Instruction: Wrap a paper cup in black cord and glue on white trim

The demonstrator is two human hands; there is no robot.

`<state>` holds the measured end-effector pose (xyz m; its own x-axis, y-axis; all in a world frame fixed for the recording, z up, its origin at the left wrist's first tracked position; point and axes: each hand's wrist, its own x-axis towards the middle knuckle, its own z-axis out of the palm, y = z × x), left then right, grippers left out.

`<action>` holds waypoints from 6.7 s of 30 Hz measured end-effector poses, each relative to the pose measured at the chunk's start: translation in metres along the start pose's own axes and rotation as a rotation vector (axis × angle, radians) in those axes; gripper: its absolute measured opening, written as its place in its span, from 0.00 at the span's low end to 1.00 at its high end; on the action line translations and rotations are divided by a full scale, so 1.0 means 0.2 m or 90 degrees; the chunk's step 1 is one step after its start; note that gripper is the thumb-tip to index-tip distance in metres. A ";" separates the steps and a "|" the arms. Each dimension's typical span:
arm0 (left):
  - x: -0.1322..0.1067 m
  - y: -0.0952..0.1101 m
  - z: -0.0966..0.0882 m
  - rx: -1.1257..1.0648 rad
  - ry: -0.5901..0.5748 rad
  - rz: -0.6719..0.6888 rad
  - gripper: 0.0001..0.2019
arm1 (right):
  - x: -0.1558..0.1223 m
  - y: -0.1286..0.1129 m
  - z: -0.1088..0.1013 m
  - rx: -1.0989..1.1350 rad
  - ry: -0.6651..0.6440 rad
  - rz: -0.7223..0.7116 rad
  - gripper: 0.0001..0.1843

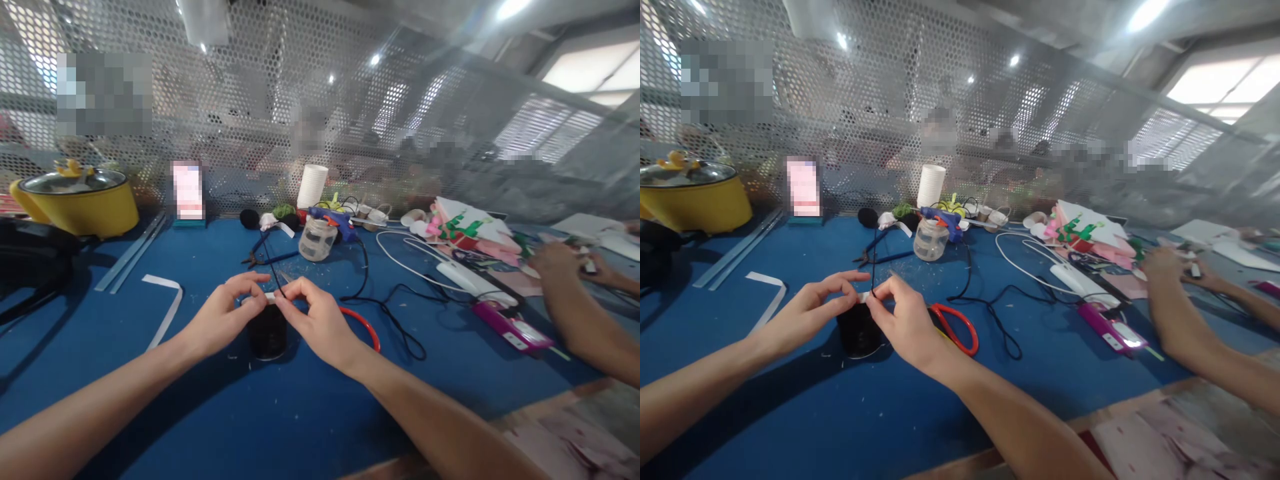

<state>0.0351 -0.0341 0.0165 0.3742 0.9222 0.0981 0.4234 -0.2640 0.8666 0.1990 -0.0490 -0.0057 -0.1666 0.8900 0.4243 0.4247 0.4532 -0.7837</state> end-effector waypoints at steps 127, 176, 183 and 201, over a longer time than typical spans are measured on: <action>-0.01 -0.12 0.08 -0.087 0.050 0.168 0.15 | 0.07 0.00 -0.04 0.251 -0.038 0.439 0.16; 0.07 -0.10 -0.08 -0.237 -0.043 -0.084 0.28 | 0.01 0.06 -0.08 0.295 -0.014 0.298 0.21; 0.11 -0.12 -0.22 -0.387 -0.001 -0.032 0.23 | -0.05 0.04 -0.16 0.088 -0.136 0.114 0.36; 0.13 -0.15 -0.29 -0.250 0.077 -0.013 0.28 | -0.04 0.04 -0.16 -0.256 -0.116 0.068 0.26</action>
<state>-0.0153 0.0150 0.0211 0.2596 0.9589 0.1148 0.0748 -0.1384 0.9875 0.2323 -0.0530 -0.0014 -0.2418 0.9413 0.2356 0.7542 0.3350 -0.5647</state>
